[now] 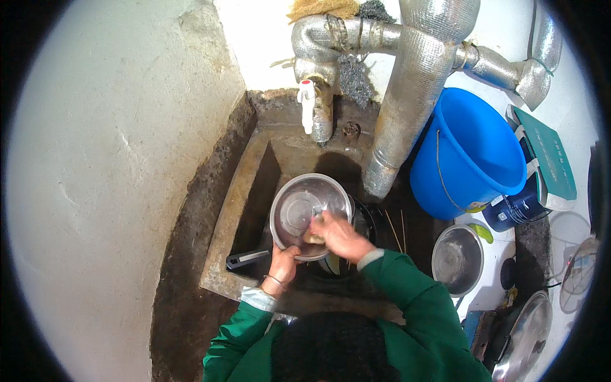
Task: The person washes several metal bowls, a green bowl, and chopsticks in a concrete sink using a sponge and running water. They scrub each item and rinse it before placing it aside.
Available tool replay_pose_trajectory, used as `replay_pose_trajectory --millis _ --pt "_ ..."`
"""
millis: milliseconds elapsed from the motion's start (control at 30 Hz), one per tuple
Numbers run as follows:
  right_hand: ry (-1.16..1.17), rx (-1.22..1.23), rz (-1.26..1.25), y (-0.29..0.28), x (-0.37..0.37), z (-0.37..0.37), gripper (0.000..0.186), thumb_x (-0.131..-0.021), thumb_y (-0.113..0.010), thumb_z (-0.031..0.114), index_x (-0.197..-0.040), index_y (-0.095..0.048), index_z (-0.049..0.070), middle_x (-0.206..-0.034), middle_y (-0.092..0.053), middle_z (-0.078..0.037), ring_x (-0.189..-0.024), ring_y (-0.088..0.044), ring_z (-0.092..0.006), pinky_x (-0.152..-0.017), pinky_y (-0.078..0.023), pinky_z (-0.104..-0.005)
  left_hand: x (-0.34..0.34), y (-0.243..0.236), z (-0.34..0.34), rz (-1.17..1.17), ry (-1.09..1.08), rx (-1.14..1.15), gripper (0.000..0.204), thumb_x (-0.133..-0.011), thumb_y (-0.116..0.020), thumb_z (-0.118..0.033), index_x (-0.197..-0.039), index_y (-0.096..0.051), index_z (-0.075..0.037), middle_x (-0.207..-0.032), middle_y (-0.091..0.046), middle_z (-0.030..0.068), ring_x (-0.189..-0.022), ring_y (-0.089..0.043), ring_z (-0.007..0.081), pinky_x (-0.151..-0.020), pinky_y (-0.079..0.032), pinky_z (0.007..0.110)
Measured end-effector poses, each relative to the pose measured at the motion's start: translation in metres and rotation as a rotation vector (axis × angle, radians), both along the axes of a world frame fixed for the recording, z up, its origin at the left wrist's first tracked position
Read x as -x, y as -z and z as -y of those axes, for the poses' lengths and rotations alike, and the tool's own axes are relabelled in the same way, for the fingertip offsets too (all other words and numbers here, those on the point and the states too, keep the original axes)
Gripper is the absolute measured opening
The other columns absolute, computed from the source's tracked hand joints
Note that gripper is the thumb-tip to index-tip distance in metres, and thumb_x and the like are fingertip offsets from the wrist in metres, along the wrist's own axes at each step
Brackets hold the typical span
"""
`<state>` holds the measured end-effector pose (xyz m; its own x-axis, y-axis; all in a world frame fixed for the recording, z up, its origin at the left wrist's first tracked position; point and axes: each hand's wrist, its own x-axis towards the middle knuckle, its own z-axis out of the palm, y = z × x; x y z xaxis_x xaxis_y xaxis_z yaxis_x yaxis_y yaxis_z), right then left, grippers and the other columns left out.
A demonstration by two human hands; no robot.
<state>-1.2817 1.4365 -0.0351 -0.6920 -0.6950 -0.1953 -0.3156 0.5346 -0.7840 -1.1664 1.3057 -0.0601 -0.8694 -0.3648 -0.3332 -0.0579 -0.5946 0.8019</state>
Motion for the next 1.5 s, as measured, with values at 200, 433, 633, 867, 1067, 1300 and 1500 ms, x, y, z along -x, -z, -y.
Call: replay_pose_trajectory --millis 200,433,633,867,1067,1300,1500 --pt "0.018 0.289 -0.502 -0.009 0.017 0.023 0.018 -0.075 -0.058 0.008 -0.093 -0.056 0.004 -0.095 -0.051 -0.018 -0.085 -0.054 -0.0375 -0.074 -0.045 -0.0443 -0.008 -0.013 -0.017 0.106 0.184 -0.141 0.052 -0.064 -0.049 0.008 -0.115 -0.044 -0.002 -0.098 -0.055 0.0091 -0.083 -0.058 0.0243 -0.061 -0.053 0.037" --pt "-0.226 0.034 -0.414 -0.012 -0.004 0.000 0.027 -0.075 -0.055 0.006 -0.101 -0.052 0.006 -0.096 -0.050 -0.016 -0.089 -0.052 -0.0319 -0.075 -0.045 -0.0415 -0.003 0.003 0.019 0.009 0.127 0.002 0.044 -0.064 -0.048 0.006 -0.107 -0.049 -0.001 -0.093 -0.058 0.0091 -0.076 -0.060 0.0225 -0.059 -0.053 0.034" --pt "0.011 0.375 -0.742 -0.026 0.017 0.030 0.015 -0.084 -0.051 0.012 -0.096 -0.051 0.005 -0.088 -0.051 -0.016 -0.080 -0.053 -0.0349 -0.065 -0.045 -0.0432 -0.007 -0.008 -0.011 0.047 0.269 -0.249 0.059 -0.065 -0.052 0.007 -0.122 -0.038 -0.002 -0.103 -0.054 0.0108 -0.088 -0.058 0.0276 -0.071 -0.053 0.045" --pt "-0.372 0.148 -0.573 -0.003 -0.031 -0.028 0.021 -0.075 -0.059 0.005 -0.095 -0.052 0.007 -0.088 -0.056 -0.015 -0.086 -0.058 -0.0336 -0.068 -0.047 -0.0396 -0.009 0.033 0.044 -0.047 0.061 0.480 0.072 -0.066 -0.048 0.010 -0.134 -0.027 -0.002 -0.126 -0.042 0.0110 -0.113 -0.042 0.0219 -0.094 -0.036 0.030" --pt "0.257 0.206 0.262 0.011 -0.021 -0.089 0.031 -0.084 -0.059 0.018 -0.110 -0.047 0.007 -0.079 -0.055 -0.009 -0.062 -0.057 -0.0162 -0.046 -0.044 -0.0286 -0.002 0.020 0.060 0.032 -0.008 0.183 0.051 -0.066 -0.050 0.005 -0.116 -0.045 -0.001 -0.100 -0.056 0.0095 -0.082 -0.058 0.0228 -0.062 -0.049 0.033" --pt "0.709 0.537 0.276 -0.042 -0.059 -0.135 0.042 -0.083 -0.060 0.022 -0.113 -0.046 -0.004 -0.088 -0.060 -0.012 -0.073 -0.057 -0.0138 -0.059 -0.049 -0.0294 0.005 -0.043 -0.029 -0.188 0.658 0.013 0.046 -0.078 -0.058 0.000 -0.122 -0.043 0.001 -0.115 -0.053 0.0109 -0.105 -0.052 0.0230 -0.088 -0.045 0.037" --pt "1.108 0.344 0.216 -0.118 -0.112 -0.260 0.037 -0.080 -0.060 0.020 -0.111 -0.052 0.001 -0.100 -0.057 -0.014 -0.089 -0.060 -0.0246 -0.062 -0.055 -0.0330 0.032 -0.020 -0.023 -0.150 0.760 0.265 0.052 -0.084 -0.060 -0.014 -0.127 -0.037 0.001 -0.121 -0.049 0.0140 -0.107 -0.052 0.0222 -0.086 -0.047 0.034"
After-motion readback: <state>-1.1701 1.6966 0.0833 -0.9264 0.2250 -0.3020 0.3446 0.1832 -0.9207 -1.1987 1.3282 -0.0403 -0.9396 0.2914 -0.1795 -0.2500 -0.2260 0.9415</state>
